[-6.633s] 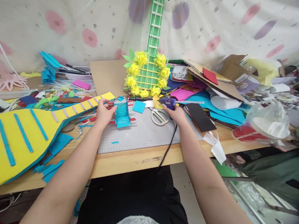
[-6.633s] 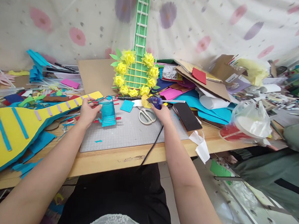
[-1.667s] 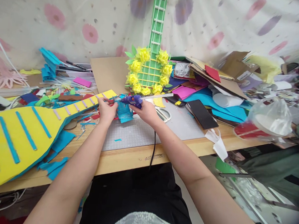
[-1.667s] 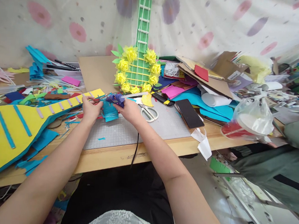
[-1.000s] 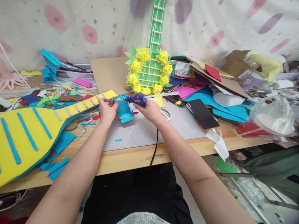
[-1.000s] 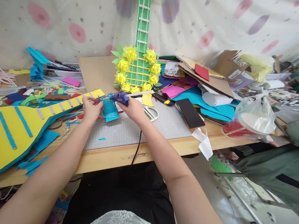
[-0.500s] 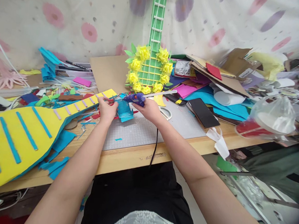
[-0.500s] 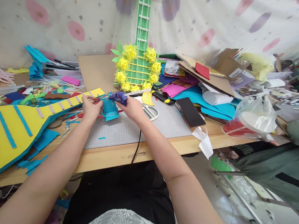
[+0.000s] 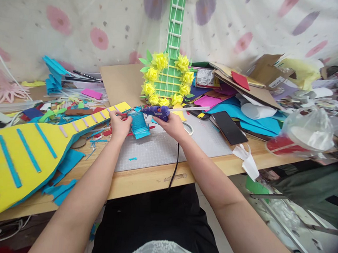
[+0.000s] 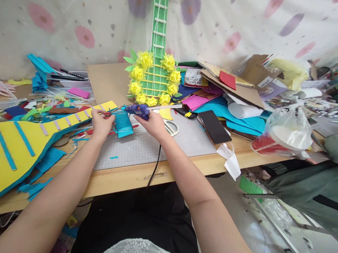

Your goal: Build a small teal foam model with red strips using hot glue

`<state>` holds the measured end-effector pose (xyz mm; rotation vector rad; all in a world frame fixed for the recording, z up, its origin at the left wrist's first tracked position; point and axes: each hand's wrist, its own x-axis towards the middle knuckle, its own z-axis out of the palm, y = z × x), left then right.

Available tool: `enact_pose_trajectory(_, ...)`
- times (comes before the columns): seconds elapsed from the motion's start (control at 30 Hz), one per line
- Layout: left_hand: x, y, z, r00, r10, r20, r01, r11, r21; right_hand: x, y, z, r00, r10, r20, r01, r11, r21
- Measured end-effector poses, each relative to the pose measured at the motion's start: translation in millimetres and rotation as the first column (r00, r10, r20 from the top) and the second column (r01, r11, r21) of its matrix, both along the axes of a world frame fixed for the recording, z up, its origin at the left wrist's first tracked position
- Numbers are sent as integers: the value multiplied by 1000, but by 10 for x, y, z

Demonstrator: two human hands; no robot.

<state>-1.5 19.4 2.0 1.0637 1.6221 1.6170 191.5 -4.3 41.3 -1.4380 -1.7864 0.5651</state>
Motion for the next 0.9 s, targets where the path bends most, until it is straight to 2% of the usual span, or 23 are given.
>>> enact_pose_trajectory(0.1, -8, 6, -11, 1000, 2, -5, -2, 1000, 6, 36, 32, -98, 953, 54, -298, -78, 994, -71)
enact_pose_trajectory(0.23, -13, 12, -26, 1000, -7, -2, 7, 1000, 18, 93, 113, -170, 774, 47, -632, -173, 975, -139)
enact_pose_trajectory(0.33, -15, 14, -30, 1000, -4, 2, 4, 1000, 17, 126, 172, -163, 641, 30, -767, -179, 978, -111)
enact_pose_trajectory(0.43, -23, 19, -35, 1000, -6, -20, 6, 1000, 10, 162, 224, -153, 585, 8, -811, -153, 983, -100)
enact_pose_trajectory(0.5, -26, 20, -32, 1000, -11, -26, 11, 1000, 12, 226, 265, -164, 611, -33, -791, -82, 991, -105)
enact_pose_trajectory(0.6, -19, 13, -12, 1000, -10, -19, 10, 1000, 9, 441, 331, -207, 725, -161, -670, 116, 987, -112)
enact_pose_trajectory(0.7, -5, 7, 6, 1000, -7, -7, 7, 1000, 2, 762, 366, -270, 836, -322, -445, 315, 945, -91)
enact_pose_trajectory(0.77, -7, 13, 4, 1000, -12, -5, 12, 1000, 2, 956, 354, -314, 883, -394, -255, 387, 919, -81)
enact_pose_trajectory(0.9, -57, 52, -1, 1000, 4, 16, -4, 1000, 14, 1129, 298, -377, 886, -451, 107, 461, 880, -112)
